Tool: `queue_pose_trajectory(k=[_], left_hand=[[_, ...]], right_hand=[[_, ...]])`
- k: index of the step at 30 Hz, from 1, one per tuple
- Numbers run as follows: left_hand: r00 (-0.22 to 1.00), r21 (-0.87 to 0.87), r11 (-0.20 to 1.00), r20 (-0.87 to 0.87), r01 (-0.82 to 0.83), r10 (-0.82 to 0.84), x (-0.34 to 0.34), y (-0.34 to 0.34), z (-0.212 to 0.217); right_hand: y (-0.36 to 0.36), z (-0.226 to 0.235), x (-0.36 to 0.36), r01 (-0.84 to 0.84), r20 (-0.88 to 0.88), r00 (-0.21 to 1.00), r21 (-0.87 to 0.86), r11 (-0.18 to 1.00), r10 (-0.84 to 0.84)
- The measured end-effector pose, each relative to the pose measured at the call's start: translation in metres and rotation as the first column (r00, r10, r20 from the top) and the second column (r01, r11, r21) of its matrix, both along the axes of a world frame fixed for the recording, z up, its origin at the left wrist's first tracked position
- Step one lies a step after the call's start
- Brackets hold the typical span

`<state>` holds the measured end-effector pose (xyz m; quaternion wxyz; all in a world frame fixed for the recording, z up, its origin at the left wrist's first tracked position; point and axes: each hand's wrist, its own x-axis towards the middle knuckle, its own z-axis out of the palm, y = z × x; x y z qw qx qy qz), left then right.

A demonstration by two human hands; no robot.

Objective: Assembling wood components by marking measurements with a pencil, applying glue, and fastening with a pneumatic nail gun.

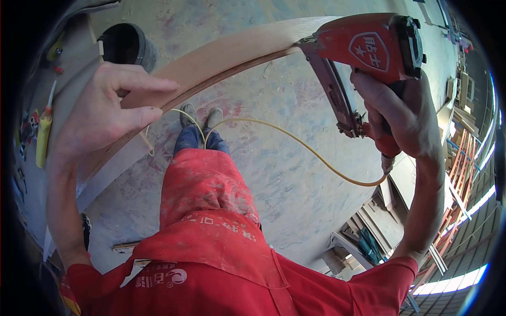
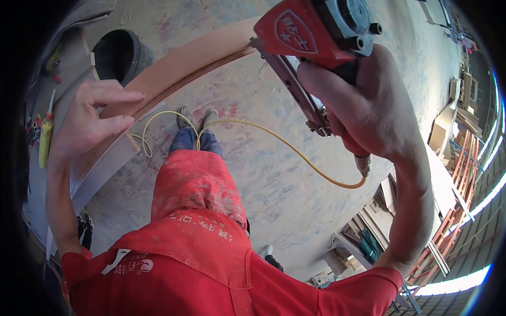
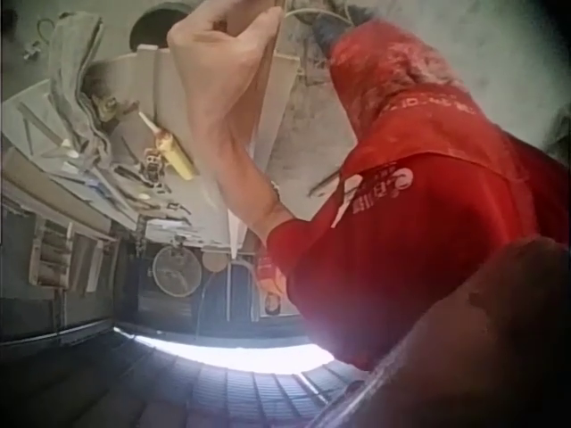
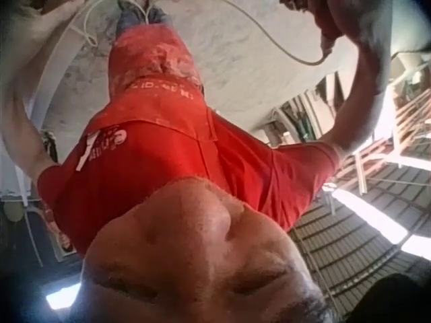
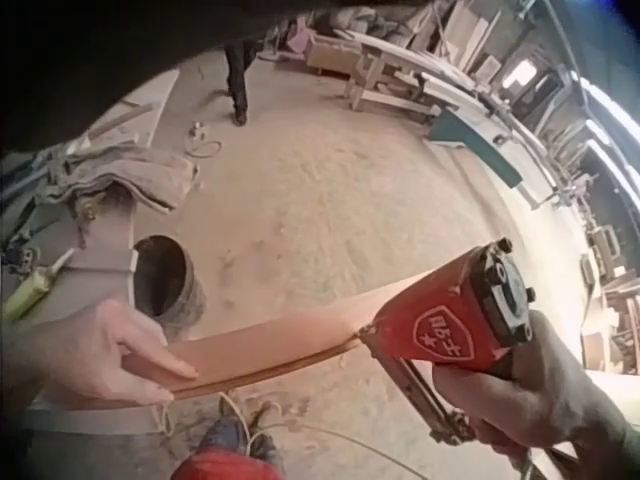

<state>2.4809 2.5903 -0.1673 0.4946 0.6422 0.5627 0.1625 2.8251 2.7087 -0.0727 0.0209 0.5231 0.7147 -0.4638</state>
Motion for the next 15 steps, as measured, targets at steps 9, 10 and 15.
queue_pose_trajectory(k=[9,10,15], left_hand=[[0.993,-0.171,0.984,0.101,-0.052,0.069,-0.004,-0.004,-0.002],[0.992,-0.161,0.986,0.103,-0.050,0.067,-0.004,-0.004,-0.003],[0.994,-0.119,0.993,0.103,-0.011,0.023,-0.003,0.002,-0.005]], right_hand=[[-0.032,-0.001,-0.033,0.059,-0.169,0.983,-0.098,0.993,-0.075],[-0.033,-0.003,-0.038,0.057,-0.180,0.980,-0.126,0.990,-0.080],[-0.027,-0.013,-0.036,0.007,-0.167,0.986,-0.132,0.991,-0.029]])
